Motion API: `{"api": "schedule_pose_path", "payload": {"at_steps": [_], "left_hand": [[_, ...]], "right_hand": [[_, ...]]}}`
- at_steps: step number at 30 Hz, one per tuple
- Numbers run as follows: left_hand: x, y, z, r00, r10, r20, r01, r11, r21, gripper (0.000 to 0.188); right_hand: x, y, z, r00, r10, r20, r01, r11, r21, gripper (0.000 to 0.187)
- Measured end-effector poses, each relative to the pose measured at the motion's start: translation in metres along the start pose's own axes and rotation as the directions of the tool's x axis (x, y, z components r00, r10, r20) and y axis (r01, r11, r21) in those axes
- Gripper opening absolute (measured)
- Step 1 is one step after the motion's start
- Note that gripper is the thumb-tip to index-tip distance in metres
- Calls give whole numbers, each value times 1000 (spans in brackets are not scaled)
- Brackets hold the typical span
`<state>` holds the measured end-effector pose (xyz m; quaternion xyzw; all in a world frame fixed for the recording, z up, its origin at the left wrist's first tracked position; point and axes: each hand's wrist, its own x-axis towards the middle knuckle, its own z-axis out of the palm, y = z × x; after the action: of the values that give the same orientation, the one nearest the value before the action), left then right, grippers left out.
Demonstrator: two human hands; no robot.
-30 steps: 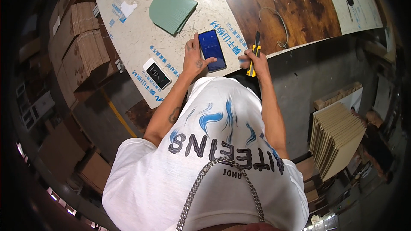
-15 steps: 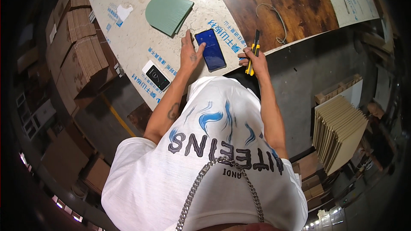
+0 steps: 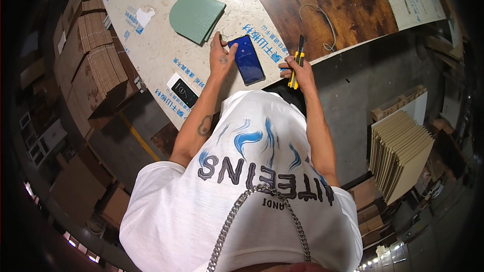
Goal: Using a utility knife to trim excess material from the edges of green semi-circular foam cushions at a workbench.
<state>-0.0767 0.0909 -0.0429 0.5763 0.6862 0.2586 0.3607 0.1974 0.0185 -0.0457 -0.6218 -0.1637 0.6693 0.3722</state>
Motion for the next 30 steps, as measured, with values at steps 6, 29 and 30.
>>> {"api": "schedule_pose_path", "payload": {"at_steps": [6,29,30], "left_hand": [[47,35,-5,936,245,-253,-233,969,77,49],[237,162,-89,976,-190,108,191,501,-844,23],[228,153,-96,988,-84,131,155,502,-851,24]], "right_hand": [[2,3,-4,999,9,37,-9,1000,-7,29],[35,-83,-72,594,-509,-623,-144,695,-705,82],[36,-88,-75,569,-554,-607,-65,705,-706,92]]}}
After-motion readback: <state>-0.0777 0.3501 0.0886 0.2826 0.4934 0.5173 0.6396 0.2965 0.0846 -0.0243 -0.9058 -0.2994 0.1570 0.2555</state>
